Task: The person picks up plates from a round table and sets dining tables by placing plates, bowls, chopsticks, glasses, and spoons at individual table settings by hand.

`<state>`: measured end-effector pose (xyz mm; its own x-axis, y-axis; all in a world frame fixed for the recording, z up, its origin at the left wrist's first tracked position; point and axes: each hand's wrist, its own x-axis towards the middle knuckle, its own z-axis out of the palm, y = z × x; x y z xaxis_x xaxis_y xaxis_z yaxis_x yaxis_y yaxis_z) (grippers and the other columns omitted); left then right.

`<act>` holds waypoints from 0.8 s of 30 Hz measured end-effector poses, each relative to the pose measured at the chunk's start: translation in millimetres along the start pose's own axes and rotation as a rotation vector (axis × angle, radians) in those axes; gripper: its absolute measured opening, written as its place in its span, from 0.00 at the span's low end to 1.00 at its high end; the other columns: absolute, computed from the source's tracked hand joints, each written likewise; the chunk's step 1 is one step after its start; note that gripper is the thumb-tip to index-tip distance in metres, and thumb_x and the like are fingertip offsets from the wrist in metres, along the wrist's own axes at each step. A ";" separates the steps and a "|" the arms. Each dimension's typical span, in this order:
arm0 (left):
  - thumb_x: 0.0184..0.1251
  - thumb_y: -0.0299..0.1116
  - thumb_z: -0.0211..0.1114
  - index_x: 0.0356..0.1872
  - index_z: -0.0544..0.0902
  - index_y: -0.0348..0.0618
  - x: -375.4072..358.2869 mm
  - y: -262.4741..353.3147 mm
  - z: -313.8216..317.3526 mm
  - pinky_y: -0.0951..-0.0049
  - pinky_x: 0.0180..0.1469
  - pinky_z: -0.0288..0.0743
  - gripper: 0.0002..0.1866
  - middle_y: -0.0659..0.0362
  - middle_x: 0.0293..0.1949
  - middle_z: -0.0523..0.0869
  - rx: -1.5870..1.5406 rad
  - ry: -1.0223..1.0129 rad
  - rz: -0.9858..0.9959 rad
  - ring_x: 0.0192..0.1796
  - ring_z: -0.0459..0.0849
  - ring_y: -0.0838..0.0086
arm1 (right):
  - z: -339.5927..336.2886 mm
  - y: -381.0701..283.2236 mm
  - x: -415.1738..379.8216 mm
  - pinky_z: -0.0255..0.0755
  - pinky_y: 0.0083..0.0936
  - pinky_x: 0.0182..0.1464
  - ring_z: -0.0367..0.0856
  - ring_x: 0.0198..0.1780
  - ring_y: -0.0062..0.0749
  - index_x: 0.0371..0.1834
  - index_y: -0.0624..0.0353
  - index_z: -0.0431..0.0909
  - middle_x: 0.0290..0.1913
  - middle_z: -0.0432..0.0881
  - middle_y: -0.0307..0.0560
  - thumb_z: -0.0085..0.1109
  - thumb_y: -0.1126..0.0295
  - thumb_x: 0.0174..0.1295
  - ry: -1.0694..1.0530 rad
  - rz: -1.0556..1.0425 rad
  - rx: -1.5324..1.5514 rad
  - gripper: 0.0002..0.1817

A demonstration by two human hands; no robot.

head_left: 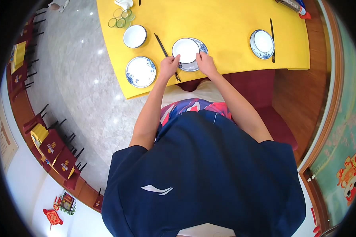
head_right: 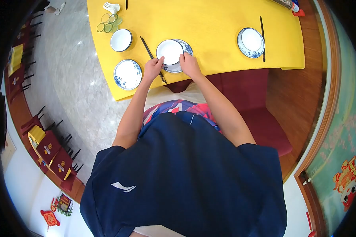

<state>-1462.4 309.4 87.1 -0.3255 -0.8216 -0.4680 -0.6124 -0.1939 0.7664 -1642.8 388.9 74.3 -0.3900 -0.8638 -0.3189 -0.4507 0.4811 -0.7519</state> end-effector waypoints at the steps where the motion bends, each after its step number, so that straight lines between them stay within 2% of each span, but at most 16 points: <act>1: 0.70 0.51 0.61 0.23 0.85 0.34 0.2 0.3 -2.2 0.69 0.30 0.74 0.27 0.53 0.19 0.84 0.041 -0.027 -0.028 0.23 0.82 0.71 | 0.4 -0.8 -1.3 0.73 0.44 0.38 0.81 0.33 0.59 0.33 0.67 0.76 0.29 0.80 0.67 0.49 0.58 0.71 0.004 -0.004 -0.002 0.20; 6: 0.69 0.53 0.63 0.23 0.84 0.35 -19.0 -8.5 -9.4 0.70 0.28 0.73 0.28 0.53 0.18 0.82 -0.017 -0.047 -0.067 0.23 0.81 0.73 | 0.6 4.5 -6.4 0.73 0.42 0.37 0.81 0.32 0.55 0.34 0.67 0.76 0.28 0.80 0.64 0.49 0.54 0.72 -0.032 0.008 -0.010 0.23; 8: 0.67 0.53 0.64 0.24 0.83 0.34 -44.4 -12.4 -15.6 0.66 0.29 0.74 0.27 0.51 0.19 0.82 0.071 -0.063 -0.218 0.23 0.83 0.67 | -2.5 10.0 -14.7 0.73 0.38 0.36 0.81 0.30 0.48 0.33 0.68 0.77 0.27 0.82 0.58 0.49 0.50 0.73 -0.059 0.124 0.094 0.26; 9: 0.67 0.53 0.64 0.24 0.83 0.34 -50.5 -25.4 -11.7 0.66 0.29 0.74 0.27 0.51 0.19 0.82 0.074 -0.064 -0.220 0.23 0.83 0.67 | -9.8 7.5 -21.0 0.73 0.38 0.36 0.81 0.30 0.48 0.33 0.68 0.77 0.27 0.82 0.58 0.49 0.50 0.73 -0.060 0.126 0.097 0.26; 11: 0.66 0.53 0.66 0.25 0.81 0.35 -66.9 -39.9 -5.6 0.61 0.30 0.75 0.26 0.47 0.20 0.82 0.291 0.084 -0.046 0.24 0.83 0.57 | -23.3 9.2 -36.0 0.73 0.46 0.47 0.82 0.41 0.62 0.34 0.69 0.79 0.34 0.82 0.69 0.45 0.48 0.72 -0.227 0.248 0.092 0.30; 12: 0.64 0.53 0.67 0.26 0.80 0.35 -69.0 -39.3 -4.2 0.56 0.32 0.76 0.26 0.44 0.22 0.83 0.297 0.078 -0.052 0.27 0.83 0.48 | -21.9 16.7 -41.3 0.73 0.46 0.47 0.82 0.41 0.62 0.34 0.69 0.79 0.34 0.82 0.69 0.45 0.48 0.72 -0.232 0.256 0.094 0.30; 13: 0.64 0.53 0.67 0.26 0.80 0.35 -69.1 -37.9 -2.8 0.56 0.32 0.76 0.26 0.44 0.22 0.83 0.297 0.073 -0.057 0.27 0.83 0.48 | -19.9 24.3 -47.1 0.73 0.46 0.47 0.82 0.41 0.62 0.33 0.70 0.79 0.34 0.82 0.69 0.46 0.48 0.72 -0.284 0.290 0.065 0.30; 15: 0.65 0.53 0.66 0.26 0.80 0.34 -65.7 -31.1 0.7 0.53 0.32 0.77 0.27 0.41 0.23 0.84 0.491 0.072 -0.029 0.28 0.84 0.46 | -15.1 36.8 -54.0 0.73 0.46 0.47 0.82 0.41 0.62 0.32 0.70 0.79 0.35 0.82 0.69 0.46 0.48 0.72 -0.337 0.322 0.030 0.30; 17: 0.65 0.51 0.65 0.26 0.80 0.33 -58.2 -30.5 4.6 0.51 0.33 0.78 0.25 0.40 0.24 0.84 0.527 0.063 -0.009 0.29 0.85 0.45 | -7.9 46.7 -61.5 0.74 0.35 0.38 0.82 0.31 0.42 0.31 0.67 0.79 0.26 0.82 0.55 0.47 0.47 0.72 -0.363 0.282 0.036 0.29; 18: 0.65 0.50 0.64 0.26 0.80 0.32 -55.5 -31.8 6.0 0.49 0.34 0.78 0.24 0.39 0.25 0.84 0.564 0.056 0.012 0.31 0.85 0.44 | -3.2 50.0 -64.2 0.74 0.35 0.38 0.82 0.31 0.42 0.31 0.67 0.79 0.26 0.82 0.55 0.47 0.47 0.72 -0.365 0.285 0.038 0.29; 20: 0.64 0.48 0.63 0.26 0.80 0.32 -51.5 -31.1 8.6 0.49 0.34 0.78 0.23 0.38 0.25 0.84 0.583 0.042 0.028 0.31 0.85 0.44 | 2.3 47.5 -63.7 0.74 0.37 0.36 0.81 0.28 0.43 0.31 0.67 0.80 0.24 0.81 0.55 0.49 0.50 0.72 -0.317 0.125 0.012 0.27; 24: 0.62 0.43 0.62 0.23 0.81 0.30 -46.4 -25.3 9.4 0.50 0.34 0.78 0.21 0.38 0.24 0.83 0.559 0.016 0.016 0.31 0.85 0.44 | 0.8 25.7 -57.6 0.73 0.38 0.36 0.80 0.29 0.43 0.29 0.68 0.80 0.24 0.81 0.56 0.50 0.52 0.70 -0.369 0.111 0.017 0.26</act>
<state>-1438.7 357.4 85.3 -0.3294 -0.8309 -0.4485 -0.8978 0.1286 0.4212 -1631.3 450.9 72.9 -0.1194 -0.8036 -0.5831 -0.4076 0.5752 -0.7092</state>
